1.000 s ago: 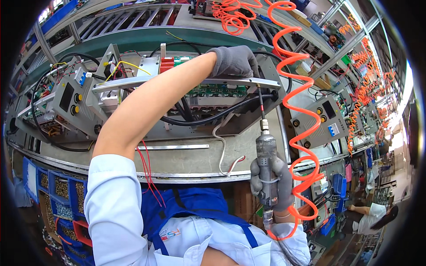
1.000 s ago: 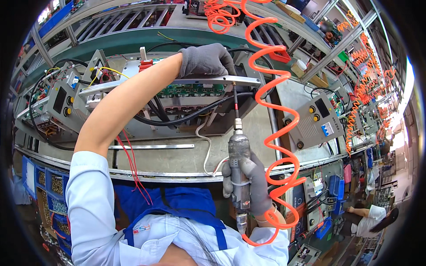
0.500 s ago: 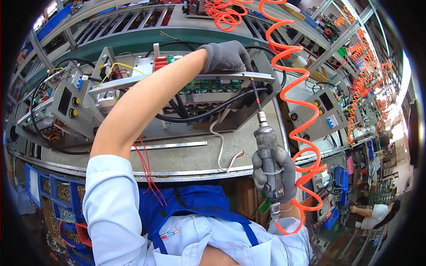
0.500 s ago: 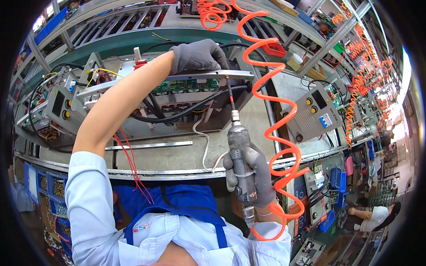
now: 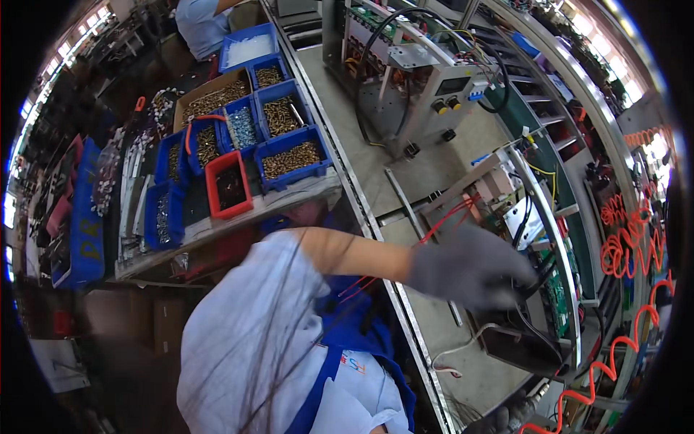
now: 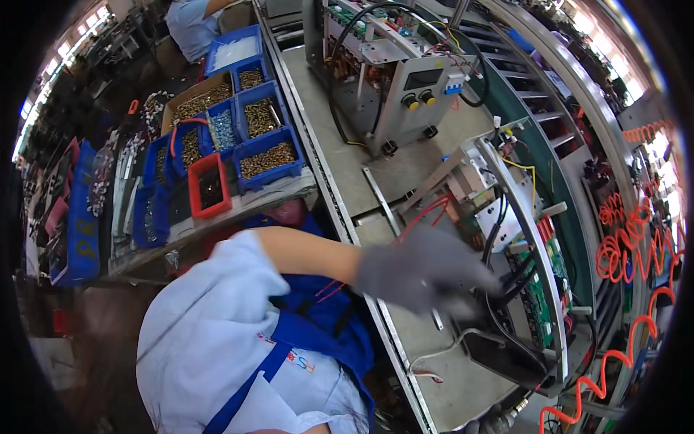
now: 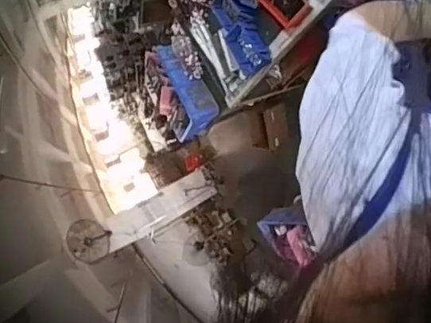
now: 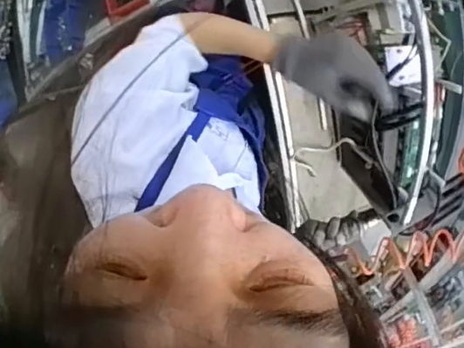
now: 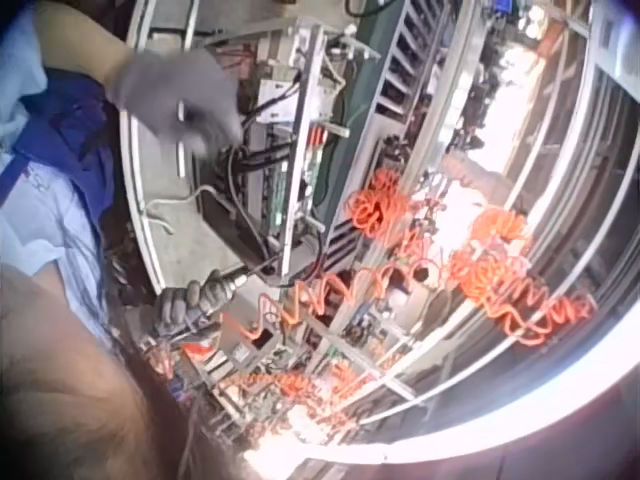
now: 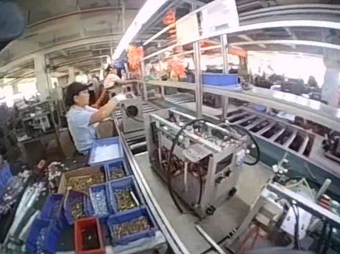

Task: The person uses a pneumatic screwdriver to fasten screws onto a metal frame and circuit board assembly on a factory workbench. They also manually route and secure black and red wires within the assembly. The task involves repetitive fastening and wire management in a production setting.

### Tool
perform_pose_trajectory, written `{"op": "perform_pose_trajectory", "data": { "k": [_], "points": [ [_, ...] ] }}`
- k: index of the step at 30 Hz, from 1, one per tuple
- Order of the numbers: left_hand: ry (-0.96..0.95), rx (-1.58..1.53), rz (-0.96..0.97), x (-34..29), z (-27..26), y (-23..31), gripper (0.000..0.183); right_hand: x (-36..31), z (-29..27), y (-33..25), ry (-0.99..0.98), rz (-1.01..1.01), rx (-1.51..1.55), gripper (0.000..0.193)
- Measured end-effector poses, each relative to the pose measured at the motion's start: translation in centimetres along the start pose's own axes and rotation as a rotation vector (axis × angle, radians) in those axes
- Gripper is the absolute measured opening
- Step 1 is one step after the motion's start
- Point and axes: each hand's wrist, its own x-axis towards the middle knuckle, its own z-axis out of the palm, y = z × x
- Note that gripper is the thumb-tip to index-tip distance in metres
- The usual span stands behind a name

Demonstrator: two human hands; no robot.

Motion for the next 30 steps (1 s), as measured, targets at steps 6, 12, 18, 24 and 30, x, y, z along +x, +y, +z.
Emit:
{"op": "perform_pose_trajectory", "data": {
  "k": [6, 12, 18, 24, 30],
  "points": [
    [0.213, 0.877, -1.022, -9.2, -23.8, -9.2, 0.026, 1.9, -0.9, -0.3, 0.017, -0.008, 0.017, 0.053],
    [-0.056, 0.998, -1.632, -12.5, -35.8, -18.9, 0.035, 3.2, -0.6, 0.2, -0.005, 0.035, -0.029, 0.054],
    [-0.098, 0.765, -1.767, -12.1, -38.1, -18.1, 0.025, 3.3, -0.6, 0.3, -0.001, 0.034, -0.049, 0.056],
    [0.255, 0.514, -1.648, -10.6, -38.6, -13.5, 0.024, 3.1, -0.6, 0.4, -0.056, 0.045, -0.055, 0.058],
    [0.149, -0.176, -1.156, -6.4, -33.5, -9.2, 0.029, 2.0, -0.5, -0.4, -0.228, 0.099, -0.138, 0.06]
  ]
}}
